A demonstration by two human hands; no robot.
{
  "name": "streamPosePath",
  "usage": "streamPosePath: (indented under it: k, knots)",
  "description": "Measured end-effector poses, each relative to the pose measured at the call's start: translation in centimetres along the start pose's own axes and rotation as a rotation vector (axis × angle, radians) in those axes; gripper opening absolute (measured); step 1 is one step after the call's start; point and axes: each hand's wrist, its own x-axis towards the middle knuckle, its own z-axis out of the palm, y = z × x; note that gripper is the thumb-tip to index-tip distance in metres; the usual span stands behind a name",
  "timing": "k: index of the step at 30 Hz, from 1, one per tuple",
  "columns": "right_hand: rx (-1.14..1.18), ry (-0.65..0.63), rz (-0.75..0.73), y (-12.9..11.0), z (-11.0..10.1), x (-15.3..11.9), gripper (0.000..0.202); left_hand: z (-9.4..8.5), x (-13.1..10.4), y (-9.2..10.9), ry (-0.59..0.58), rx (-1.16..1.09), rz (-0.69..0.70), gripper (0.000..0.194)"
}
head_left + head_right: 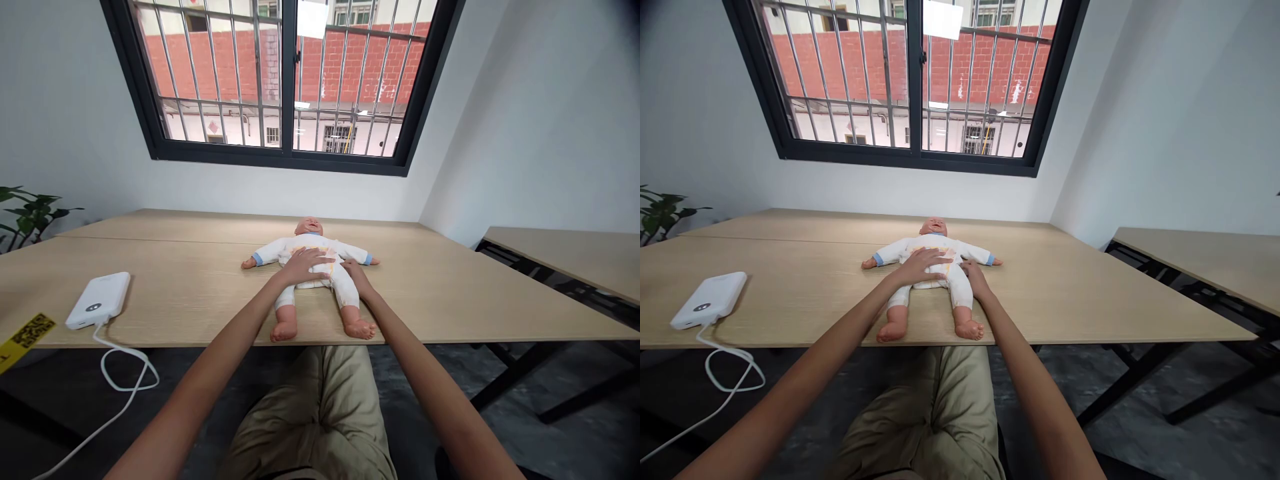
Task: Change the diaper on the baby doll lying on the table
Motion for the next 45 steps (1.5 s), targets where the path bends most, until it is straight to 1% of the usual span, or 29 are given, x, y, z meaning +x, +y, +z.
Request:
streamPosePath:
  k: [3, 6, 8, 10, 15, 18, 22, 28, 32, 35, 37, 39, 43, 45]
  knots:
    - [-0.018, 0.143, 0.057, 0.0, -0.4, 0.3, 0.026, -0.1, 0.0, 0.0, -0.014, 0.016, 0.004, 0.053]
    - [0.106, 0.283, 0.157, -0.3, -0.8, 0.8, 0.037, 0.0, 0.2, 0.2, -0.042, 0.043, 0.008, 0.053]
    - [0.165, 0.327, 0.171, -0.6, -1.0, 1.1, 0.043, 0.0, 0.4, 0.4, -0.066, 0.066, -0.002, 0.053]
    - [0.173, 0.342, 0.14, -1.0, -1.0, 1.1, 0.047, 0.1, 0.6, 0.5, -0.091, 0.086, -0.009, 0.054]
    - [0.072, 0.329, -0.014, -2.2, 0.0, 0.6, 0.05, 0.2, 0.9, 0.8, -0.132, 0.114, 0.006, 0.056]
    - [0.037, 0.314, -0.059, -2.8, 0.7, 0.7, 0.047, 0.0, 0.9, 1.0, -0.155, 0.12, 0.008, 0.056]
    - [0.036, 0.28, -0.086, -3.1, 1.3, 1.7, 0.039, -0.1, 0.9, 1.2, -0.168, 0.109, -0.005, 0.06]
    - [0.002, 0.155, -0.145, -4.1, 2.5, 3.6, 0.044, 0.2, 1.2, 1.0, -0.158, 0.091, 0.022, 0.058]
    - [-0.041, 0.086, -0.144, -4.2, 3.3, 4.1, 0.05, 0.4, 1.3, 0.9, -0.158, 0.077, 0.037, 0.057]
    - [-0.001, 0.07, -0.056, -3.8, 3.4, 3.9, 0.056, 0.4, 1.1, 0.9, -0.155, 0.065, 0.035, 0.055]
    - [0.053, 0.076, 0.025, -3.3, 3.4, 3.5, 0.059, 0.5, 1.0, 1.0, -0.135, 0.054, 0.043, 0.051]
    - [0.108, 0.082, 0.071, -2.8, 3.3, 3.3, 0.055, 0.6, 0.9, 1.1, -0.085, 0.042, 0.051, 0.047]
    - [0.216, 0.068, 0.056, -1.6, 3.5, 3.4, 0.04, 0.8, 0.7, 1.0, 0.107, -0.01, 0.001, 0.044]
    - [0.283, 0.065, 0.054, -1.0, 3.7, 3.6, 0.038, 0.9, 0.7, 0.8, 0.157, -0.031, -0.019, 0.047]
